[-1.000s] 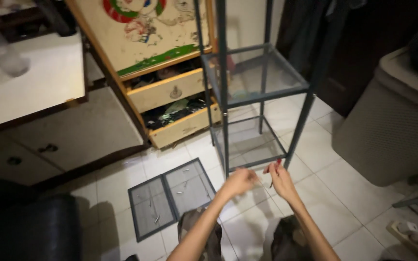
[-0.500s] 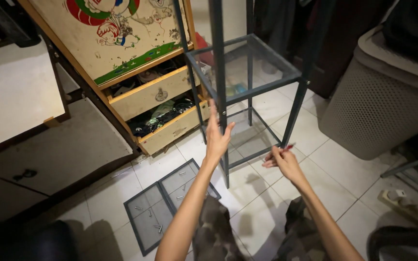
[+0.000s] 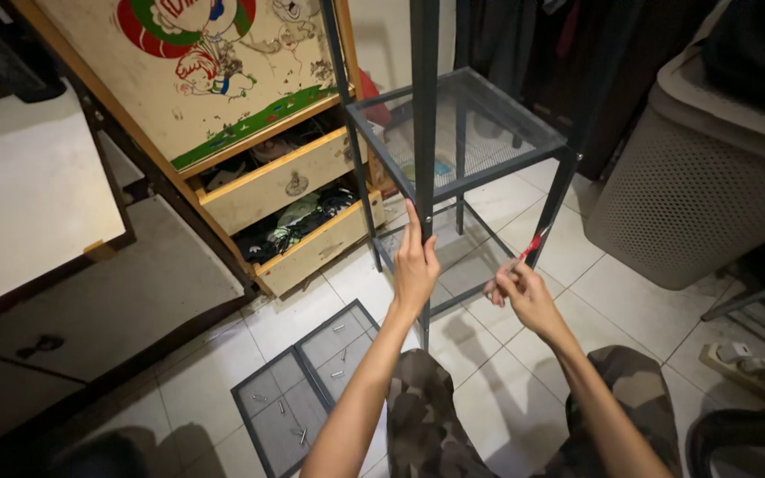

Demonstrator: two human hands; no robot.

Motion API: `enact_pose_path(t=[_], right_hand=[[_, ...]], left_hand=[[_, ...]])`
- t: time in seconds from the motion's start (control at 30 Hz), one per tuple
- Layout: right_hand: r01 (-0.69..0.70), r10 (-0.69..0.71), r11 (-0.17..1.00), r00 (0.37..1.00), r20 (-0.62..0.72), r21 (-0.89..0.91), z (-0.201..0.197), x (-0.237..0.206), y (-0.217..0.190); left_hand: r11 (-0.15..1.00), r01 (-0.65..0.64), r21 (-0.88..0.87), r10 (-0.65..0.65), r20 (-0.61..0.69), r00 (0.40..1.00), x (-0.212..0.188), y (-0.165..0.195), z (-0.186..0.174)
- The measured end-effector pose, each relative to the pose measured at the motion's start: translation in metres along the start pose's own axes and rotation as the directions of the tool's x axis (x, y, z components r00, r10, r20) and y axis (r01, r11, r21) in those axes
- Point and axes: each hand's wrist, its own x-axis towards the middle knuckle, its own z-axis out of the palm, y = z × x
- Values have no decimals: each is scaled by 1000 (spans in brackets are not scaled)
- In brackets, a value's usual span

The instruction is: The person sits on the floor and assembles a tall metal shelving unit, using a screwdriver to drive screws that attach mesh shelf panels to the frame. They position the frame, insert screws, tighten them, and lift and align shelf panels while continuing to fasten the unit together.

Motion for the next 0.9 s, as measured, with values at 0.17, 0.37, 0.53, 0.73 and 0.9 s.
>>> enact_pose_path(t=[0.17,0.37,0.53,0.73,0.9], right_hand=[[38,-33,991,999,-37,128,6,19,-15],[305,-282,928,950,-132,212,23,38,-32],[436,-414,899,818,-400,-38,-12,74,-49],[500,-379,866,667,-641,8,-104,140,-60],[251,-329,944,670,-665,-213,-131,182,-57]], left_hand=[[999,30,-24,-29,35,999,2,-3,3],[999,34,-20,-34,9,999,5,2,2],[992,119,-30,-119,-10,993,5,8,6],[996,81,-49,-82,-32,996,5,11,6],[999,53,-4,-53,-68,996,6,11,9]])
